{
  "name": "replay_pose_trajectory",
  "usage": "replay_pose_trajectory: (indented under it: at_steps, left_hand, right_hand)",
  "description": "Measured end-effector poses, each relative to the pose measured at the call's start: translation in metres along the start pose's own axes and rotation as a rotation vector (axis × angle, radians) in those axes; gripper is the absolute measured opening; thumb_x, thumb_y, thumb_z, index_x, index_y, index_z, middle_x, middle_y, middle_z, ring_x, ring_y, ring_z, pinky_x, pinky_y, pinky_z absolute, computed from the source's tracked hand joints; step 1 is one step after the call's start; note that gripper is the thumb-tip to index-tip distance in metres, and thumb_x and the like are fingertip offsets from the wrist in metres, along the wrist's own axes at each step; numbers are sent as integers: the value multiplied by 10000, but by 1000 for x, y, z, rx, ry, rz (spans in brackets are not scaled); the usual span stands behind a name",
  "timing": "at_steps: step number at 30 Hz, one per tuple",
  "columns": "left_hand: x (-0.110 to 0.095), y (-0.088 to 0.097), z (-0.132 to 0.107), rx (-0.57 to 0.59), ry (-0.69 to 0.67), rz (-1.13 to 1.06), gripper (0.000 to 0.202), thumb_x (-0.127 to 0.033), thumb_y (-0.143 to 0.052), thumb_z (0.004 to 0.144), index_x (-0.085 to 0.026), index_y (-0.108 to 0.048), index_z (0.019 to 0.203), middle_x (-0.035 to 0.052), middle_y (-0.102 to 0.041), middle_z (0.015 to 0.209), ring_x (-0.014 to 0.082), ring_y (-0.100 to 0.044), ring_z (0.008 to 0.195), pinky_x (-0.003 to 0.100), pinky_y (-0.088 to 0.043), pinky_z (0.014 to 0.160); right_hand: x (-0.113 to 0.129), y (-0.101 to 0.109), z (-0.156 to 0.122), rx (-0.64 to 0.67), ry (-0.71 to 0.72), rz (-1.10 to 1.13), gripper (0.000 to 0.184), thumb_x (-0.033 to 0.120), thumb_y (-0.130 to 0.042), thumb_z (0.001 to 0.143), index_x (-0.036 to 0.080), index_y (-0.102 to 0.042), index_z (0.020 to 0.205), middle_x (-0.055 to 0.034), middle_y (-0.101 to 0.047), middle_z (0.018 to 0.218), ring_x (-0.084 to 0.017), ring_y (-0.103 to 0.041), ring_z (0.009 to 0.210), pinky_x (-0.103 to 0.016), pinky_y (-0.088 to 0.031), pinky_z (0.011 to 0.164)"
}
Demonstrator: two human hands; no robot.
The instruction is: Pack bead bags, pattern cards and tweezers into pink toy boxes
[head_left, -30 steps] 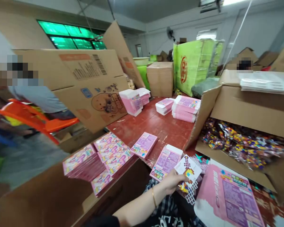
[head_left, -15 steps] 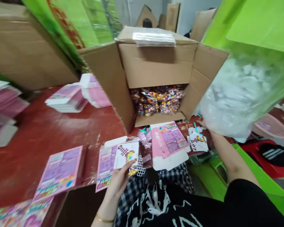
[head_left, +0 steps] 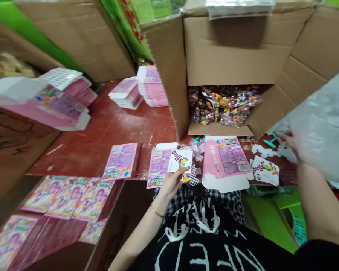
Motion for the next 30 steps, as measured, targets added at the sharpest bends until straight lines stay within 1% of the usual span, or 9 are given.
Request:
replay_pose_trajectory:
  at_steps: [2,5,10,14,18,21,24,28,30]
  left_hand:
    - [4,3,2,-9,-9,-5,271,-186,-839,621,-88,-745,856,101,-774,855,189,-707,701,295,-604,647]
    - [10,2,0,14,-22,25,306,-244,-856,614,-85,-747,852,102,-769,854,185,-694,691,287,-584,627]
    - [1,-7,-20,146,-143,-8,303,-247,-834,610,-110,-731,860,82,-762,864,216,-702,818,294,-554,735]
    - [-11,17,-32,108,-186,-141,317,-346,-804,641,-134,-720,860,41,-743,806,213,-699,827,312,-553,811]
    - [-16,39,-35,83,-256,-98,424,-429,-824,700,-141,-717,993,79,-759,993,247,-690,1017,365,-501,991]
    - [-23,52,-36,80,-372,29,489,-448,-804,752,-150,-690,1124,111,-718,1189,265,-641,1154,405,-425,1093]
    - [-30,57,-38,161,-437,243,484,-487,-744,809,-162,-679,1161,113,-715,1191,280,-636,1151,447,-424,1091]
    - [-31,58,-45,350,-388,440,466,-479,-723,833,-163,-666,1172,108,-726,1130,271,-665,1051,432,-490,1000]
    - [-34,60,-46,393,-377,459,472,-479,-717,837,-168,-648,1186,103,-713,1149,257,-659,1048,409,-496,983]
  right_hand:
    - [30,10,-35,-58,43,233,378,522,-555,998,217,-687,818,-163,-644,707,-284,-666,639,-413,-563,618]
    - [128,11,-133,-179,474,422,179,396,-626,987,263,-739,1022,-108,-711,1012,-308,-705,904,-450,-620,794]
    - [272,-74,-260,0,1009,549,316,238,-428,1080,176,-737,1103,-59,-696,1135,-180,-678,1032,-261,-584,931]
    - [311,-124,-294,174,1161,659,345,192,-498,1071,159,-547,1411,-129,-578,1347,-267,-542,1255,-463,-534,1039]
    - [321,-138,-322,267,1182,656,417,113,-431,1062,154,-448,1477,-142,-577,1341,-302,-492,1298,-544,-475,1058]
    - [324,-133,-316,206,1060,759,385,57,-458,1017,217,-570,1348,-102,-636,1222,-271,-569,1190,-479,-507,1000]
    - [308,-145,-270,165,643,890,438,264,-775,885,243,-593,1283,-98,-599,1244,-307,-564,1174,-483,-504,997]
    - [301,-221,-246,792,155,1001,713,460,-948,623,199,-623,1202,-93,-663,1099,-324,-650,987,-454,-563,865]
    - [299,-240,-247,921,3,1083,772,416,-980,554,214,-630,1211,-70,-670,1099,-300,-660,977,-411,-560,865]
Point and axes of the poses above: each hand's wrist, its own z-axis towards the middle knuckle, its own y-axis out of the back of the hand, x = y × z, the point moved 9 cm from there along z, towards the middle knuckle
